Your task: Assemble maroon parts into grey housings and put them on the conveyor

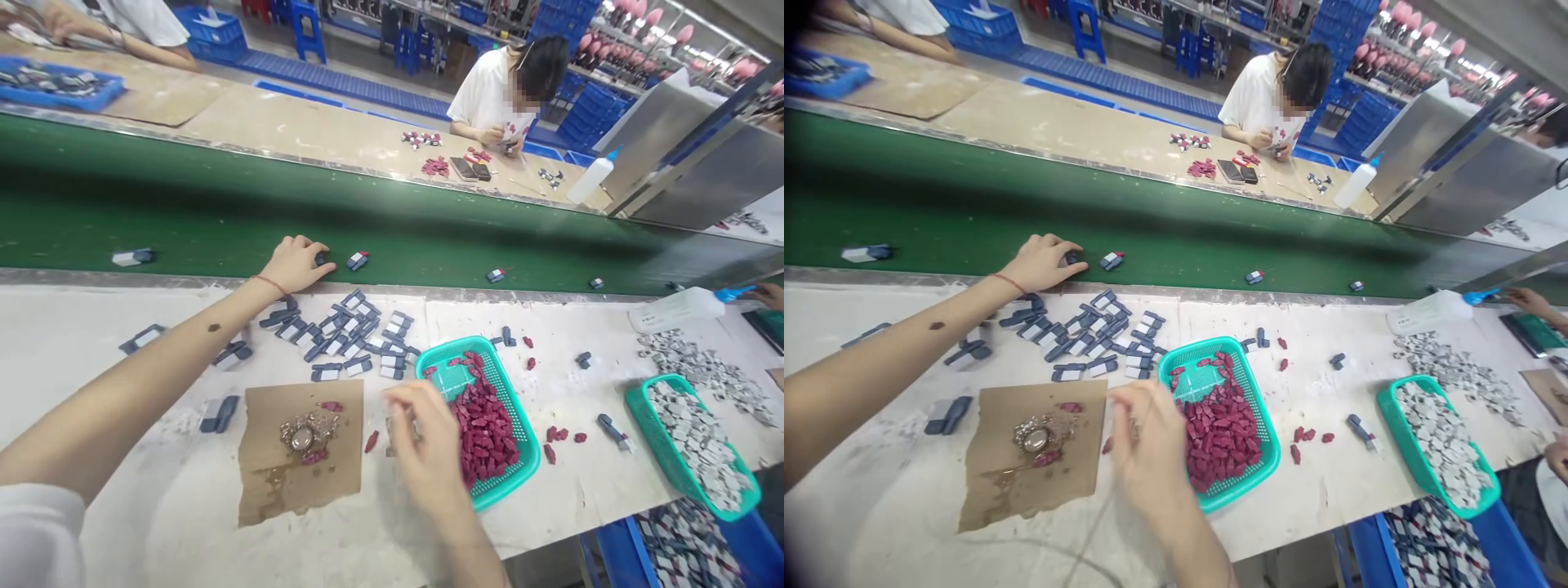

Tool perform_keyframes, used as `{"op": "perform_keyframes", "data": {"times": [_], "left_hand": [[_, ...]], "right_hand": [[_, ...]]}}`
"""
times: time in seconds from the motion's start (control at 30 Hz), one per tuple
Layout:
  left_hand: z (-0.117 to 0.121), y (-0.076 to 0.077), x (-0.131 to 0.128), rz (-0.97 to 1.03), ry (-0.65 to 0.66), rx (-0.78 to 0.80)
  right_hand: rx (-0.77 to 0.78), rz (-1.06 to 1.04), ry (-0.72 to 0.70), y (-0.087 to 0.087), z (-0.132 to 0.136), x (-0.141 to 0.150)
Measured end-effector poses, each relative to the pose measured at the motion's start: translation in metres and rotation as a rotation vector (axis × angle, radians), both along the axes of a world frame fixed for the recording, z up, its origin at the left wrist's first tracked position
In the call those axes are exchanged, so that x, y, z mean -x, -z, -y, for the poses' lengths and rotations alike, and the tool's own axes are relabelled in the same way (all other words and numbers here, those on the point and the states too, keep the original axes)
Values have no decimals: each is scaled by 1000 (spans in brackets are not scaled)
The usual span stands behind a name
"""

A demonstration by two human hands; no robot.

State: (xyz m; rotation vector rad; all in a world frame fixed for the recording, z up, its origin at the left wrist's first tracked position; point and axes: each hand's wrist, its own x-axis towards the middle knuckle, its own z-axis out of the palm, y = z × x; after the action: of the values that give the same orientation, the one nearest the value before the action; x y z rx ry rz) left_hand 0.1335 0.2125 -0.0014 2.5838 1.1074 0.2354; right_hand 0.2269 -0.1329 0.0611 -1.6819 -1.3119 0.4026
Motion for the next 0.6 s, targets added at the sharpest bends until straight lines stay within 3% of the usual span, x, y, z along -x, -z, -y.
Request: {"op": "perform_keyframes", "data": {"times": [0.13, 0.27, 0.33, 0.5, 0.6], "left_hand": [[0, -9, 11, -74, -12, 38], [15, -20, 5, 3, -27, 44], [30, -29, 5, 144, -87, 132], [84, -54, 31, 532, -217, 564], [122, -59, 59, 707, -279, 915]], "right_hand": [[336, 396, 112, -7, 4, -56], [560, 499, 43, 4, -10, -83], [568, 482, 51, 10, -16, -87], [491, 364, 32, 14, -13, -93], [359, 100, 25, 7, -7, -85]]}}
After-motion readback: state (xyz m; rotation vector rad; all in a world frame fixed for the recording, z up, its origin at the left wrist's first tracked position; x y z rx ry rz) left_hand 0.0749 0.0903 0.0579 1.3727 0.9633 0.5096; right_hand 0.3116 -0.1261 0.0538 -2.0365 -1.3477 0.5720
